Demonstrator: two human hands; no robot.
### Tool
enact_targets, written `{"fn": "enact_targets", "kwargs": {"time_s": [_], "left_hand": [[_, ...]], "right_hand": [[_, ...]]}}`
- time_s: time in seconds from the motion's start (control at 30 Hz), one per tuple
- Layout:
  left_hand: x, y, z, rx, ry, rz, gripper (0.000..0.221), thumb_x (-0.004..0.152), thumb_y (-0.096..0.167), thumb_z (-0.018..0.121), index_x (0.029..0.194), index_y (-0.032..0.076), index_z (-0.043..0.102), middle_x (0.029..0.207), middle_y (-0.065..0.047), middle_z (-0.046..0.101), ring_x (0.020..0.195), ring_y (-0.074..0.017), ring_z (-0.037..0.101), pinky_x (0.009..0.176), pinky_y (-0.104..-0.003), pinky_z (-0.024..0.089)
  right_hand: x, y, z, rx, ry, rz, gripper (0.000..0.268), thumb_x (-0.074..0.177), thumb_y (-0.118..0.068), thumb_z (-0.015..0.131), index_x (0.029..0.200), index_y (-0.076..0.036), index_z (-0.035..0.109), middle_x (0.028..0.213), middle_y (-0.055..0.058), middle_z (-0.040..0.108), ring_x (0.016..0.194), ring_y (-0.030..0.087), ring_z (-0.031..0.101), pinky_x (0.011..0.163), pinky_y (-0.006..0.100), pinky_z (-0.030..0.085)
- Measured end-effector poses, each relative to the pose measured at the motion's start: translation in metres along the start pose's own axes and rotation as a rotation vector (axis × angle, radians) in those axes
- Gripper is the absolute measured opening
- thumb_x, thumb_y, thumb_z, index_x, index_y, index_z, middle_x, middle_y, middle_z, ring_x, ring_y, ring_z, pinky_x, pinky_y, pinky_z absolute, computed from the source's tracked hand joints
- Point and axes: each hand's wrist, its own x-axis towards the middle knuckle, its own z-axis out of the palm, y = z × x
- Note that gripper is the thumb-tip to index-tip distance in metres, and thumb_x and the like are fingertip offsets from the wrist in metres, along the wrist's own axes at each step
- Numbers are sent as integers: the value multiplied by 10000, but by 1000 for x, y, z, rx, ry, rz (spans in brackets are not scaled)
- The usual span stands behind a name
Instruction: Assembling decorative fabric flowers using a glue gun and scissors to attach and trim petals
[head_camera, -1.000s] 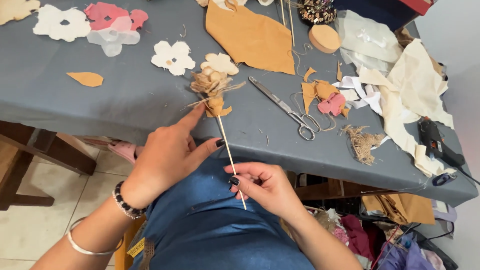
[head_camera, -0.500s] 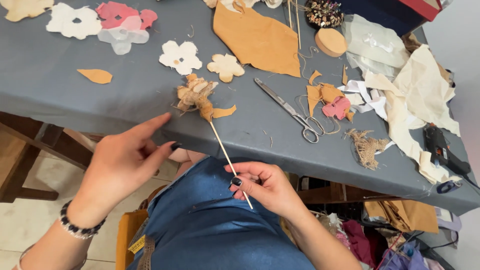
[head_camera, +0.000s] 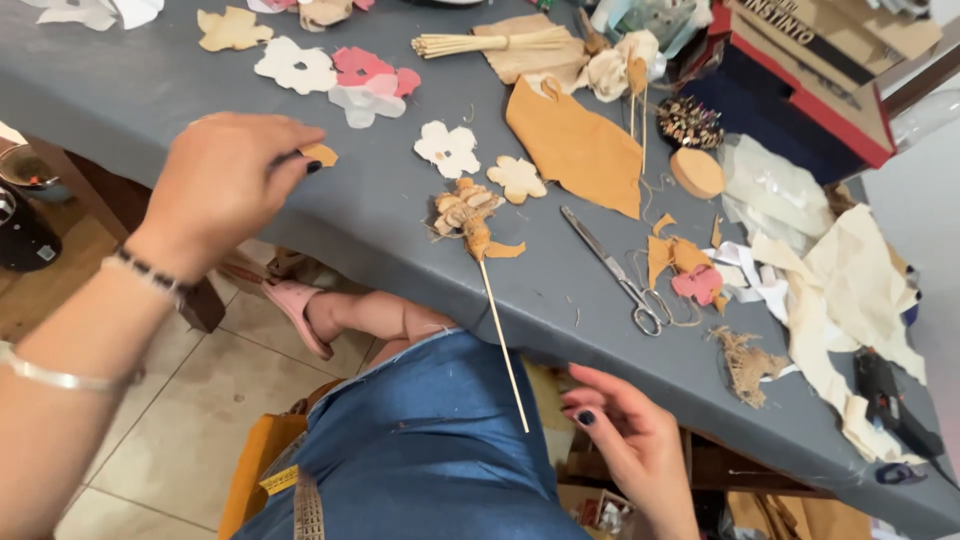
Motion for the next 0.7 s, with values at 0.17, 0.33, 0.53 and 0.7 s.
{"fn": "enact_targets", "kwargs": {"time_s": [0.17,0.33,0.53,0.7], "left_hand": [[32,-17,19,256,-278,-184,213,1042,294,562,1110,181,729,1096,-87,742,1028,-383,660,888,-487,522],[61,-40,20,265,-525,-340,195,926,293,620,1006,237,789,1190,-145,693,1134,-420,635,929,-496,509],[47,4,-9,97,-439,-336,152,976,207,598,1075,161,703,916,-28,767,861,-310,697,833,-427,497],[-11,157,-30,-559,-387,39,69,918,57,693,916,118,726,773,-2,811,625,-77,791,572,-113,688]], "right_hand": [[-21,-15,-23,-137,183,37,385,893,-122,691,1258,-10,742,968,116,843,829,165,794,786,271,616],[-31,-5,-34,-49,284,82,375,905,-116,672,1243,36,733,965,156,812,835,205,768,814,308,648],[-33,9,-37,-40,232,-51,293,910,-113,681,1163,13,759,896,121,821,816,131,768,780,271,672],[-17,-13,-6,-158,19,-341,328,854,-150,793,1173,-84,748,1043,58,811,898,139,781,861,269,626]]}}
